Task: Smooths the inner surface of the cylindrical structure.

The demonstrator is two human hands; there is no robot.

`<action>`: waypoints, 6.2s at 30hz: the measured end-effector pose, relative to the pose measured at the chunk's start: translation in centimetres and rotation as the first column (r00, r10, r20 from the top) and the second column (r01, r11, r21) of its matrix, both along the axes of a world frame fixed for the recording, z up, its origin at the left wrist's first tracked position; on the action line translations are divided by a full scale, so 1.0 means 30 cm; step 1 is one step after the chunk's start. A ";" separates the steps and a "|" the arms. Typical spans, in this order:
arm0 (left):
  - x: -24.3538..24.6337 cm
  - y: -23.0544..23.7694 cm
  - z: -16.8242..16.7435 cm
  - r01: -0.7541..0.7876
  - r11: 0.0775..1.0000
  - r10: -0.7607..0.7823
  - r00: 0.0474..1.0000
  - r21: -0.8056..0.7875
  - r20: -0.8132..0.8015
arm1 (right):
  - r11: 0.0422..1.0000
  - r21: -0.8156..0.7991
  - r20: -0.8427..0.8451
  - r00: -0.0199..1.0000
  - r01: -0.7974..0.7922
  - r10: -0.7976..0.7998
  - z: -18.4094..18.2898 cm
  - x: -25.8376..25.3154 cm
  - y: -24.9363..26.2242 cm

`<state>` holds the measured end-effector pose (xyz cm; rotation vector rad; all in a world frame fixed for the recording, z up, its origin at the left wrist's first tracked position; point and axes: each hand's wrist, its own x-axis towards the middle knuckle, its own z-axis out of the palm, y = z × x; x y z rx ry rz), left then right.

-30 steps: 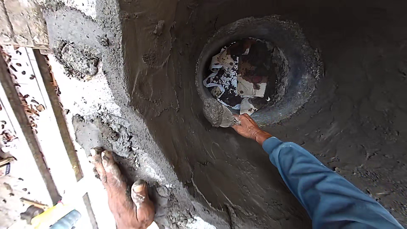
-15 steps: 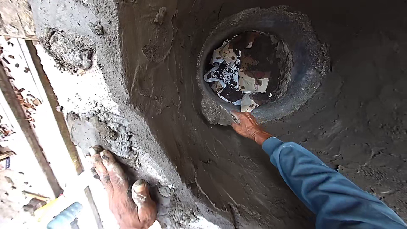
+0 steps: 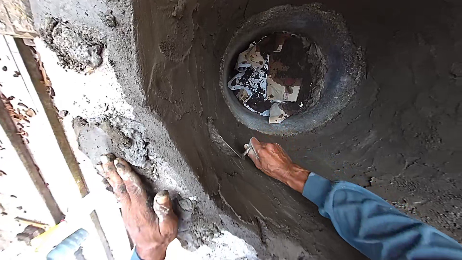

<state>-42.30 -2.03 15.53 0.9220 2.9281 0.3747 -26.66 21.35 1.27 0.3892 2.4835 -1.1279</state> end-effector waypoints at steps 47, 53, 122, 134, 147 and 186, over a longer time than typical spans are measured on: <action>0.009 0.020 0.001 -0.060 0.998 0.061 0.998 -0.011 0.033 | 0.907 -0.169 0.778 0.513 -0.386 0.363 0.903 -0.157 0.023; 0.005 0.021 0.000 -0.053 0.999 0.052 0.998 0.009 0.032 | 0.911 -0.270 0.682 0.607 -0.311 0.409 0.906 -0.052 0.250; 0.002 0.025 0.004 -0.055 0.998 0.055 0.998 -0.022 0.021 | 0.963 -0.267 0.666 0.716 -0.032 0.208 -0.022 -0.272 0.135; 0.000 0.032 0.005 -0.043 0.998 0.043 0.999 -0.036 -0.004 | 0.917 -0.331 0.731 0.554 -0.221 0.398 0.083 -0.307 0.088; 0.002 0.030 0.001 -0.043 0.998 0.043 0.999 -0.044 -0.014 | 0.779 -0.354 0.857 0.512 0.518 0.049 -0.038 -0.291 0.124; 0.006 0.036 0.010 -0.081 0.995 0.082 0.997 -0.057 0.006 | 0.653 -0.652 0.630 0.754 0.385 0.185 0.391 -0.353 0.127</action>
